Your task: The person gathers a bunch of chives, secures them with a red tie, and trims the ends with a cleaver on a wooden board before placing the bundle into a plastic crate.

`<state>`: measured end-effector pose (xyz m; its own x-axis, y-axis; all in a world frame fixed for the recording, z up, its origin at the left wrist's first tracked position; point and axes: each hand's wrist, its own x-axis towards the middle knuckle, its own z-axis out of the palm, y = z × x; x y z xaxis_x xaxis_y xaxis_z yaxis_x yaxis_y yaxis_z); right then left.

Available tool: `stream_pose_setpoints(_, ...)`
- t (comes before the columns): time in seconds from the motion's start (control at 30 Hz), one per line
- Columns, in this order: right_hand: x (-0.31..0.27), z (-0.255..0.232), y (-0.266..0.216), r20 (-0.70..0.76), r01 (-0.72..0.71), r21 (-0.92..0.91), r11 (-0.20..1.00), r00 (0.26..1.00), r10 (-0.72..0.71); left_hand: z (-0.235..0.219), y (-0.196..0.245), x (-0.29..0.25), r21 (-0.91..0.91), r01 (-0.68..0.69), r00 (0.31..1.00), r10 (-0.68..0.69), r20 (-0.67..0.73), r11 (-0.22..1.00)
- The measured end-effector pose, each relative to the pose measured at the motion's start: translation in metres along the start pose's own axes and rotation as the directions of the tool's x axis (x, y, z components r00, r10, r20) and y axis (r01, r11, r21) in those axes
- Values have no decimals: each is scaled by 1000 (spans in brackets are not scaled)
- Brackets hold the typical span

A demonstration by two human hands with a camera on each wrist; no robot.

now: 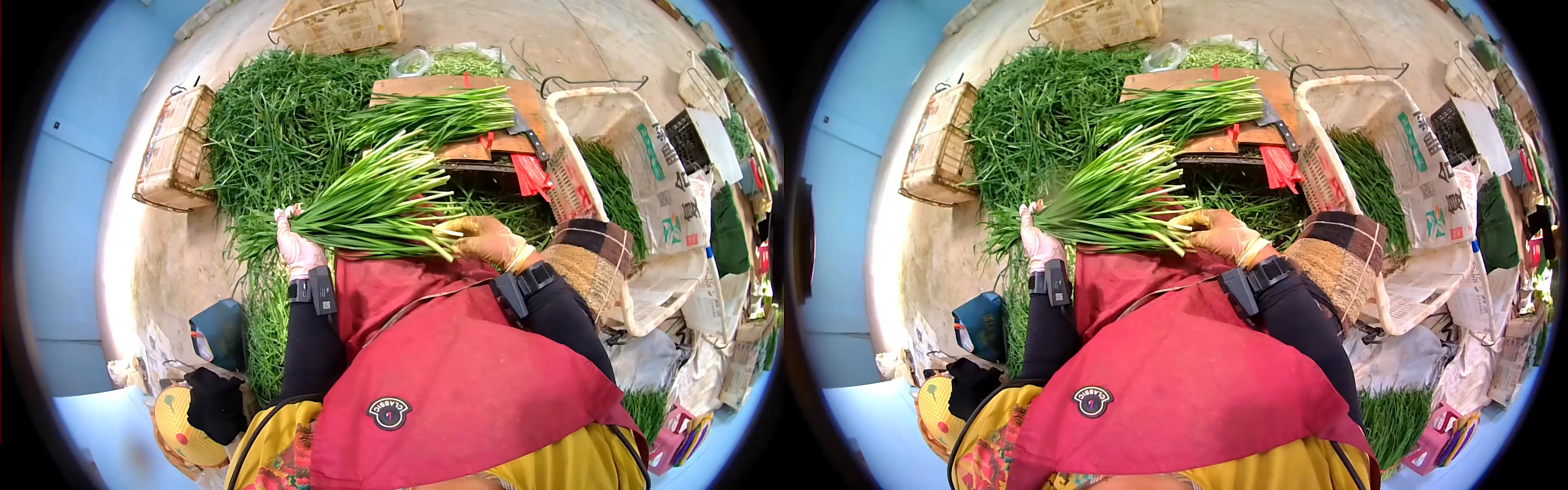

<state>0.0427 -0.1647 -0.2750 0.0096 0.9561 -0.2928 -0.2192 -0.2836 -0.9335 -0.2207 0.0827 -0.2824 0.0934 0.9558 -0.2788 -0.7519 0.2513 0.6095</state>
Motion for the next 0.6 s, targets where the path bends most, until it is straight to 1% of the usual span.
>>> stream_pose_setpoints(0.03, 1, 0, 2, 2, 3, 1, 1000, 1000, -3, 0, 1, 0, 47, -24, 1000, 23, 21, 999)
stream_pose_setpoints(0.1, 2, 1, -3, 13, -62, 110, 992, 998, 61, 3, 2, -1, 49, -29, 999, 29, 14, 998)
stream_pose_setpoints(0.13, 0, -2, -7, 22, -73, 58, 996, 997, 72, 4, 2, -3, 52, -32, 999, 32, 2, 998)
stream_pose_setpoints(0.17, -3, -2, -11, 21, -70, 55, 996, 997, 69, 3, 2, -3, 50, -33, 999, 33, 5, 998)
stream_pose_setpoints(0.23, -9, 1, -14, 42, -21, 115, 993, 999, 17, 2, 2, -3, 59, -4, 1000, 3, 22, 998)
stream_pose_setpoints(0.27, -7, 4, -9, -17, -7, 78, 997, 1000, 8, 0, 1, 1, 48, -21, 1000, 20, 15, 999)
stream_pose_setpoints(0.3, -3, 8, -2, -82, 47, 98, 994, 996, -39, 0, 1, 1, 68, -22, 1000, 20, 24, 997)
stream_pose_setpoints(0.37, 2, 16, 6, -156, 116, 96, 989, 983, -100, 4, 0, -2, 59, -29, 1000, 29, 7, 998)
stream_pose_setpoints(0.4, 8, 23, 8, -243, 150, 37, 988, 960, -137, 2, -1, 1, 58, -29, 1000, 29, 8, 998)
stream_pose_setpoints(0.43, 8, 26, 9, -275, 134, 218, 967, 959, -71, -4, 0, 5, 69, -33, 999, 31, 24, 997)
stream_pose_setpoints(0.5, 17, 25, 21, -295, 154, 230, 961, 952, -82, -1, 0, 2, 80, -36, 999, 33, 43, 996)
stream_pose_setpoints(0.53, 20, 27, 29, -296, 154, 233, 960, 952, -81, 0, -1, 0, 130, -64, 998, 62, 25, 989)
stream_pose_setpoints(0.57, 22, 31, 31, -365, 239, 213, 948, 919, -149, 2, -1, -3, 179, -90, 996, 90, 9, 980)
stream_pose_setpoints(0.6, 22, 32, 32, -431, 320, 184, 929, 876, -217, 1, -1, -2, 180, -88, 996, 88, 9, 980)
